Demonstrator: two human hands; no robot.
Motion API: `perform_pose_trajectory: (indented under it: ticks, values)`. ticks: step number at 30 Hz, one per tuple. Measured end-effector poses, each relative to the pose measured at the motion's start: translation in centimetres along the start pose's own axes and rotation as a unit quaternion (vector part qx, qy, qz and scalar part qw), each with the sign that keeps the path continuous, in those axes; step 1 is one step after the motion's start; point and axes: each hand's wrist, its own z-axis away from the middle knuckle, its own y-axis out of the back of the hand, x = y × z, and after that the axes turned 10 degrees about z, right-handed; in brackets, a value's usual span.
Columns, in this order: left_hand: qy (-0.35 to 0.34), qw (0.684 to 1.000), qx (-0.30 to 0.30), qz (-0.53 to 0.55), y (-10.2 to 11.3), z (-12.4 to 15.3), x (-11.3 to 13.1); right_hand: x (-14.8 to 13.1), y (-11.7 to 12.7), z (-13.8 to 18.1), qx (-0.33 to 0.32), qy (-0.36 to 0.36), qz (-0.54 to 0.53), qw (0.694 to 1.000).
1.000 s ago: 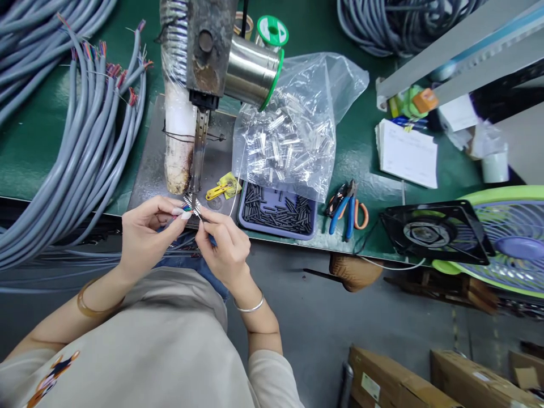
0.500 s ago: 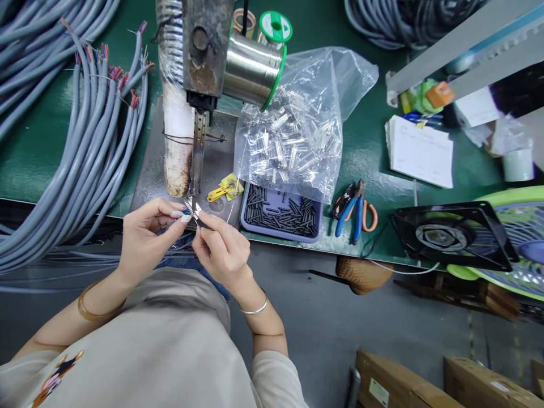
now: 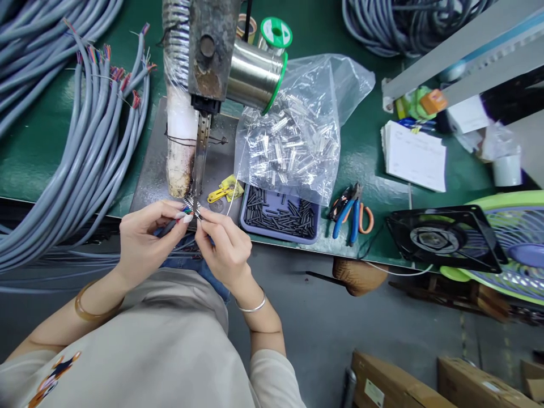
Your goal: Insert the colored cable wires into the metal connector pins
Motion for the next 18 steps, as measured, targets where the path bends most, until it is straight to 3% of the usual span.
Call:
perform_pose_trajectory:
  ticks: [6,14,18]
  values:
    - [-0.024,1.0,-0.003,0.001,0.18,-0.38,0.3,-0.09,0.14,-0.32,0.003,0.011,0.016,1.0]
    - [0.033,0.999,-0.019,0.003,0.31,0.04,-0.09,0.13,0.17,0.25,-0.021,0.062,0.044,0.997]
    - [0.073,0.995,-0.034,0.054,0.45,0.12,0.27,0.61,0.73,0.23,-0.02,0.032,-0.011,0.999]
